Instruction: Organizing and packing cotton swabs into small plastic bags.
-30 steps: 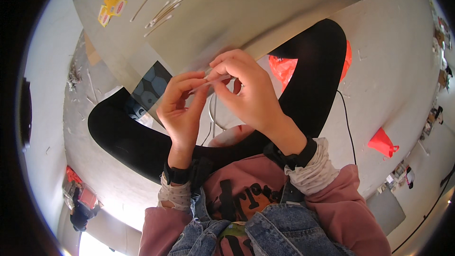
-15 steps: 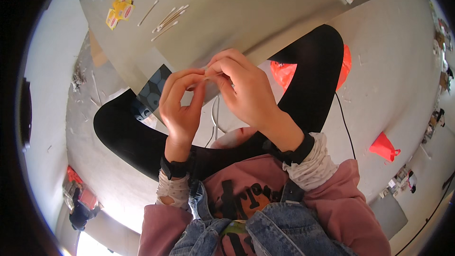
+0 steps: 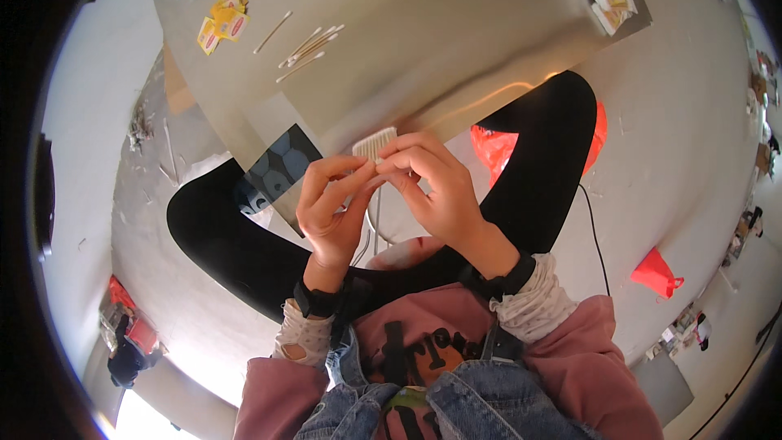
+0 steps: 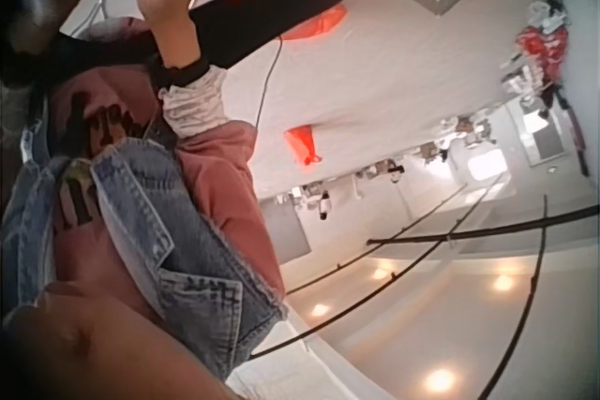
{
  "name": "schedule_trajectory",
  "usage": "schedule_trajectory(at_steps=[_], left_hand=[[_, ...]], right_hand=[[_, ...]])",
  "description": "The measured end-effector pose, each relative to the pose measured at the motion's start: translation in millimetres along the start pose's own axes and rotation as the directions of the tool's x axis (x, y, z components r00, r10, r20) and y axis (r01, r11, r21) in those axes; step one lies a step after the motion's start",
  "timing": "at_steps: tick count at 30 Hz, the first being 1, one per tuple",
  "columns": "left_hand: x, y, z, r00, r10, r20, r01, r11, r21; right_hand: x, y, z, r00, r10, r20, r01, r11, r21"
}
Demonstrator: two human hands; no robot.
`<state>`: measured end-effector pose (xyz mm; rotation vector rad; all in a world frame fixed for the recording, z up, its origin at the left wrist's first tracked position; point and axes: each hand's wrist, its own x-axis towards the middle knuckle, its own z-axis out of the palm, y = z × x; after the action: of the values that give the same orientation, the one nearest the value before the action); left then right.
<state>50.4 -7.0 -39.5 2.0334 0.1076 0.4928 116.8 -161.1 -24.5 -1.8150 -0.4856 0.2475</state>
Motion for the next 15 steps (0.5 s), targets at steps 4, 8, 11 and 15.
schedule_trajectory(at_steps=[4, 8, 11, 15], left_hand=[[-2.6, 0.4, -1.8, 1.0, -0.019, -0.008, 0.019, 0.999, -0.035], [-4.5, -0.5, -1.6, 0.999, -0.039, -0.023, 0.037, 0.998, -0.057], [0.7, 3.4, -2.8, 0.999, -0.044, -0.028, 0.043, 0.998, -0.045], [4.6, 1.5, -2.8, 0.999, -0.047, -0.022, 0.046, 0.998, -0.043]], right_hand=[[1.7, 0.4, -3.9, 0.995, -0.095, 0.03, 0.098, 0.99, -0.103], [2.5, 3.1, -7.6, 0.993, -0.095, 0.068, 0.104, 0.985, -0.14], [7.5, 3.5, -7.7, 0.984, -0.178, 0.029, 0.181, 0.971, -0.155], [11.6, 5.8, -8.4, 0.979, -0.195, 0.059, 0.203, 0.959, -0.198]])
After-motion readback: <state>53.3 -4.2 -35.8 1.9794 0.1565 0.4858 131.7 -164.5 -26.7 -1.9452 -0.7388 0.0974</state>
